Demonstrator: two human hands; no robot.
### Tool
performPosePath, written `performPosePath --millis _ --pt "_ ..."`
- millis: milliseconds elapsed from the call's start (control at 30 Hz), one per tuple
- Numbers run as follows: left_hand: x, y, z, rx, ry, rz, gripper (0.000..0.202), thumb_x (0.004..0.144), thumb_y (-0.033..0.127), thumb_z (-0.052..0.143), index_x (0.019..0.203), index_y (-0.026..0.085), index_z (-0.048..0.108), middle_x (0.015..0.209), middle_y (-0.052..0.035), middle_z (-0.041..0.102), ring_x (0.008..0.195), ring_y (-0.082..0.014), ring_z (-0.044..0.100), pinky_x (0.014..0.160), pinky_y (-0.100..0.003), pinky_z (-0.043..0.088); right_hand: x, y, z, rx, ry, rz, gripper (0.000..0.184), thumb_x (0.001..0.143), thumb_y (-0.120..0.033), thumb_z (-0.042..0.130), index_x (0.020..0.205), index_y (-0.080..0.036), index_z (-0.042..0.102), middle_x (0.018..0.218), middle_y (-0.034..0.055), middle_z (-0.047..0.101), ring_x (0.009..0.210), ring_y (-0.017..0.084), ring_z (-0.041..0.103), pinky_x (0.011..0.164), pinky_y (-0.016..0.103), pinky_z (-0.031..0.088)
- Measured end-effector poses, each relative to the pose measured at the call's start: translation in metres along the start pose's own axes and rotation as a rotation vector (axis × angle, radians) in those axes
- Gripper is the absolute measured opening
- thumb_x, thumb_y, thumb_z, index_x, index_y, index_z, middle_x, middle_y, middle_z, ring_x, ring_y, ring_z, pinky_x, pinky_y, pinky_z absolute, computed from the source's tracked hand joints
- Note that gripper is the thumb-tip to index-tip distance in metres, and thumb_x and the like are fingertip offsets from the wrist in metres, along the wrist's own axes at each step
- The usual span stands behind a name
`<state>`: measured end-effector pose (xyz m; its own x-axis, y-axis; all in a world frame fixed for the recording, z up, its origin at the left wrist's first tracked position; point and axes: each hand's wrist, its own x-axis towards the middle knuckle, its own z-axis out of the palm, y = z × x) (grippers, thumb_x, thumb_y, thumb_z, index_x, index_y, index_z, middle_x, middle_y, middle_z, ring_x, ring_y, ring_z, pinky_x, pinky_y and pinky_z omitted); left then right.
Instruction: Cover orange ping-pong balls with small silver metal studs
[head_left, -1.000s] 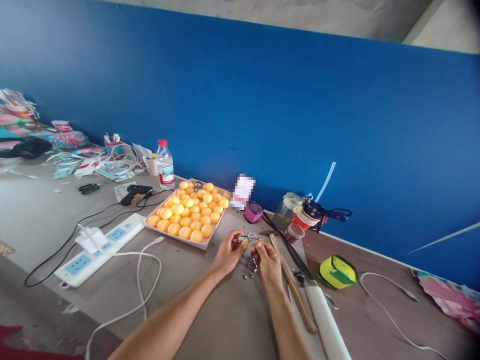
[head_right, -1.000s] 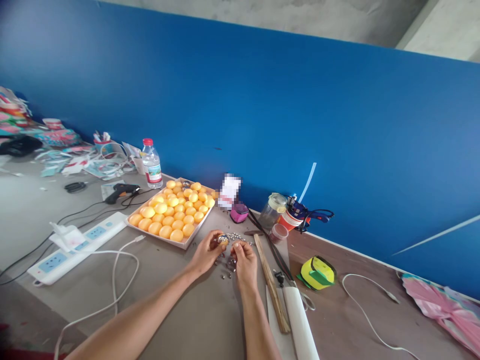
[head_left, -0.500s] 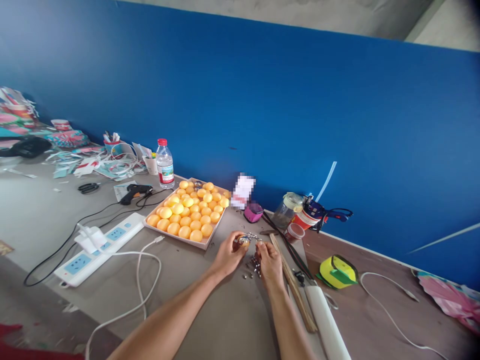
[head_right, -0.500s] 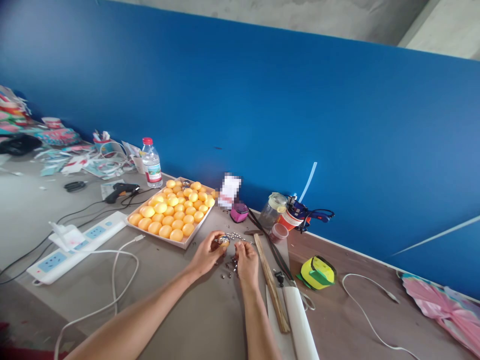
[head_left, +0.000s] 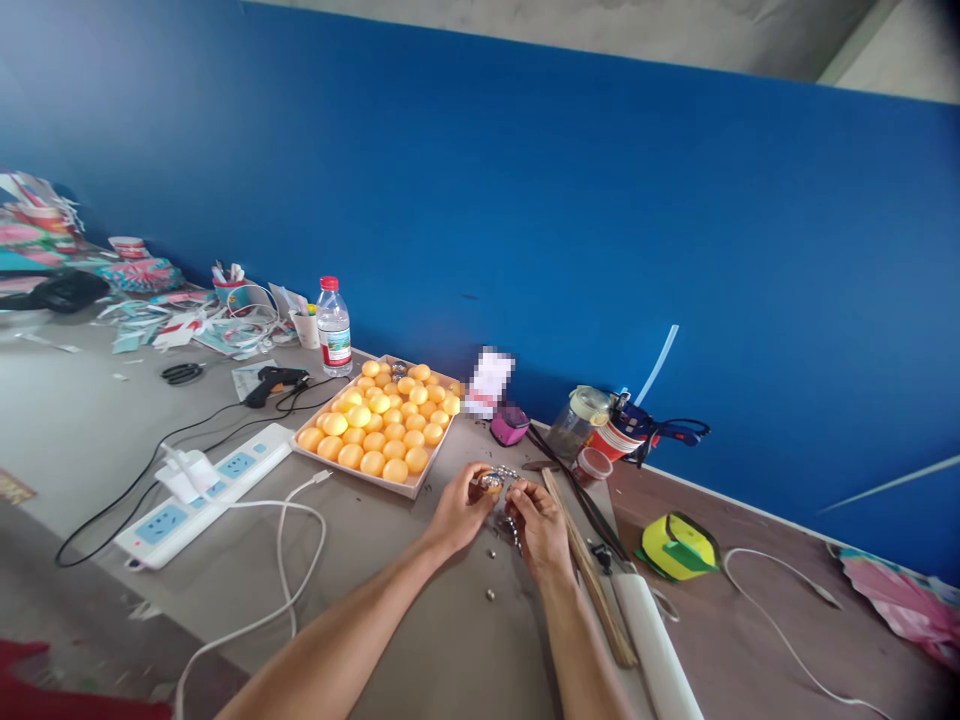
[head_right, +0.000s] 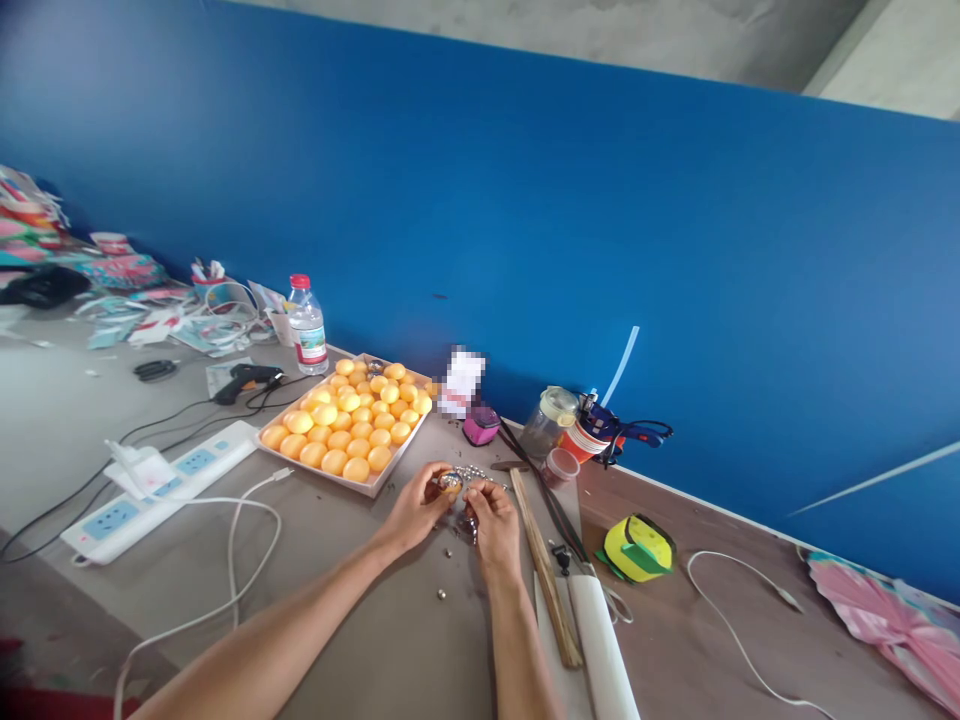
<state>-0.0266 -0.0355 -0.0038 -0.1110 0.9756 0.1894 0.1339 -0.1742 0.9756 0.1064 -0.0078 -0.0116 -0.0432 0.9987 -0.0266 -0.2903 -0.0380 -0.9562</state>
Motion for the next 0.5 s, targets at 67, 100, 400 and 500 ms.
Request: performPosePath --millis 67,100,400,500 --pt "-0.0002 0.0001 0.0003 -0.007 -0.007 0.002 0.032 0.078 0.029 0.058 0.108 0.019 0.053 0.101 -0.0052 0.063 0.090 -0.0169 0.060 0.079 -0.028 0.047 -0.0019 -0.0026 0.0017 0.006 -0.019 -0.002 0.021 0.061 -0.032 0.073 0.071 -0.018 0.060 0.060 -0.0037 0.057 0.052 0.009 0.043 0.053 0.023 0.033" --pt "-0.0004 0.0004 0.0005 -0.009 -0.010 0.005 0.032 0.078 0.029 0.058 0.107 0.018 0.053 0.101 -0.0052 0.064 0.089 -0.0168 0.060 0.079 -0.028 0.047 -0.0024 -0.0033 0.0021 0.007 -0.025 -0.002 0.021 0.061 -0.033 0.073 0.070 -0.018 0.060 0.059 -0.0041 0.056 0.052 0.009 0.043 0.052 0.023 0.033" --pt "-0.0029 0.0019 0.0025 0.040 -0.044 0.063 0.034 0.078 0.032 0.058 0.109 0.019 0.053 0.105 -0.0064 0.063 0.091 -0.0182 0.059 0.080 -0.029 0.047 -0.0042 -0.0013 0.0037 -0.046 -0.076 0.013 0.024 0.065 -0.039 0.069 0.071 -0.019 0.059 0.059 -0.0033 0.055 0.055 0.012 0.045 0.057 0.025 0.036" --pt "-0.0030 -0.0002 0.0025 0.038 -0.050 0.064 0.034 0.078 0.030 0.059 0.109 0.019 0.053 0.105 -0.0061 0.063 0.094 -0.0188 0.059 0.081 -0.029 0.047 -0.0061 -0.0046 0.0062 -0.040 -0.096 0.028 0.022 0.065 -0.039 0.067 0.069 -0.019 0.058 0.058 -0.0029 0.054 0.055 0.012 0.045 0.056 0.025 0.037"
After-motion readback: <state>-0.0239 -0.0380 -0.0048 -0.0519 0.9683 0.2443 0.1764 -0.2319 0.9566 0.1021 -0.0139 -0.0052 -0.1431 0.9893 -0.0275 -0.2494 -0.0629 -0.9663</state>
